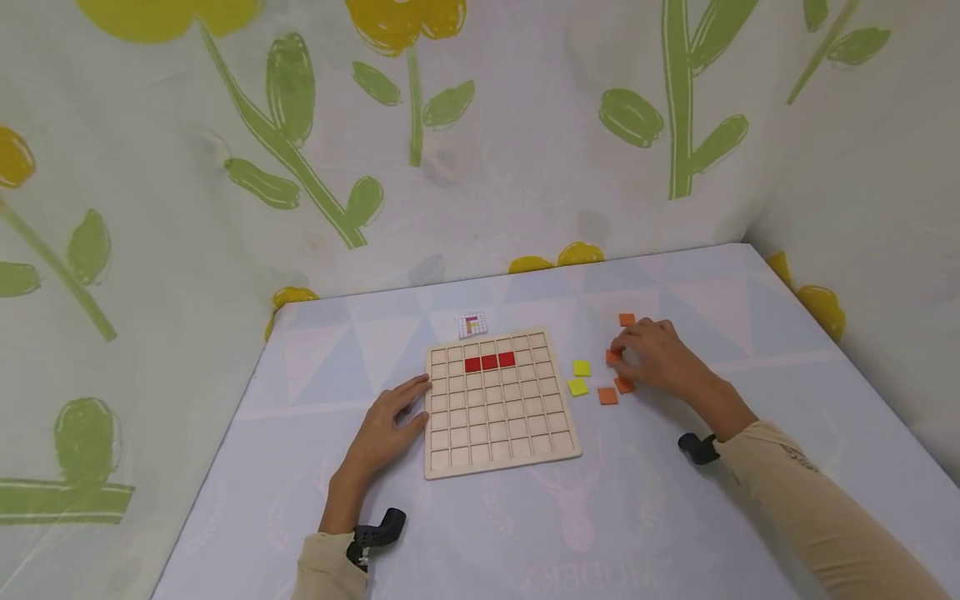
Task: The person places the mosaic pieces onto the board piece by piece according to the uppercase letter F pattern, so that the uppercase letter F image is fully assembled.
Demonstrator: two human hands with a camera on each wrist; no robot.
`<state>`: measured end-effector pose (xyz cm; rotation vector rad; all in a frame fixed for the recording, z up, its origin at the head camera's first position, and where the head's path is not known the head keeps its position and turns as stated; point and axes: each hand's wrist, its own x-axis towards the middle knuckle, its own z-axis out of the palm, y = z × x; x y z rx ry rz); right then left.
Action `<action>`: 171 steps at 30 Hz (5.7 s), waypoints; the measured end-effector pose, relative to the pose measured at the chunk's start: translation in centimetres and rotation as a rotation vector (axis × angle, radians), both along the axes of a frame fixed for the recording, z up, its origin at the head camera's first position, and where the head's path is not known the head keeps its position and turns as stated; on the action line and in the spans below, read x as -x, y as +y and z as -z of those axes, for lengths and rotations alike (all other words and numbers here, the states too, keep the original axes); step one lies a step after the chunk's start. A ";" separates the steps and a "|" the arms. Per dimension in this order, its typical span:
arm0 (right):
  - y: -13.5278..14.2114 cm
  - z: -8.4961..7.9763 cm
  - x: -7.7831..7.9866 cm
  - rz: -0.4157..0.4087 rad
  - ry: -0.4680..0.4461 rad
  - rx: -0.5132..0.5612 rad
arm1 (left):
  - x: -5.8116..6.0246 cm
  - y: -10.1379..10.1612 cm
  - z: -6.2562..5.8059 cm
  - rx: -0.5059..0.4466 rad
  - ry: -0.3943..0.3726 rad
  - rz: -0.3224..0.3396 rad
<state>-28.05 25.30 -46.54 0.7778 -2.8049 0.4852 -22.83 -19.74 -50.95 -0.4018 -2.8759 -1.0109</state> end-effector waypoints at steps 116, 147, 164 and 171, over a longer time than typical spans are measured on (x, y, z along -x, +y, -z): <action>-20.0 -0.4 1.5 -0.283 0.018 -0.110 | 0.0 -0.1 -0.3 -0.010 -0.011 0.022; -12.9 -2.8 -1.1 -0.184 -0.087 0.102 | -0.2 -0.1 -0.1 -0.019 -0.020 0.007; -6.8 -2.5 -2.6 -0.069 -0.089 0.066 | -0.1 -0.1 -0.4 -0.023 -0.041 0.003; -4.5 -2.1 -3.1 -0.033 -0.067 0.070 | 0.0 0.0 -0.4 -0.033 -0.016 0.016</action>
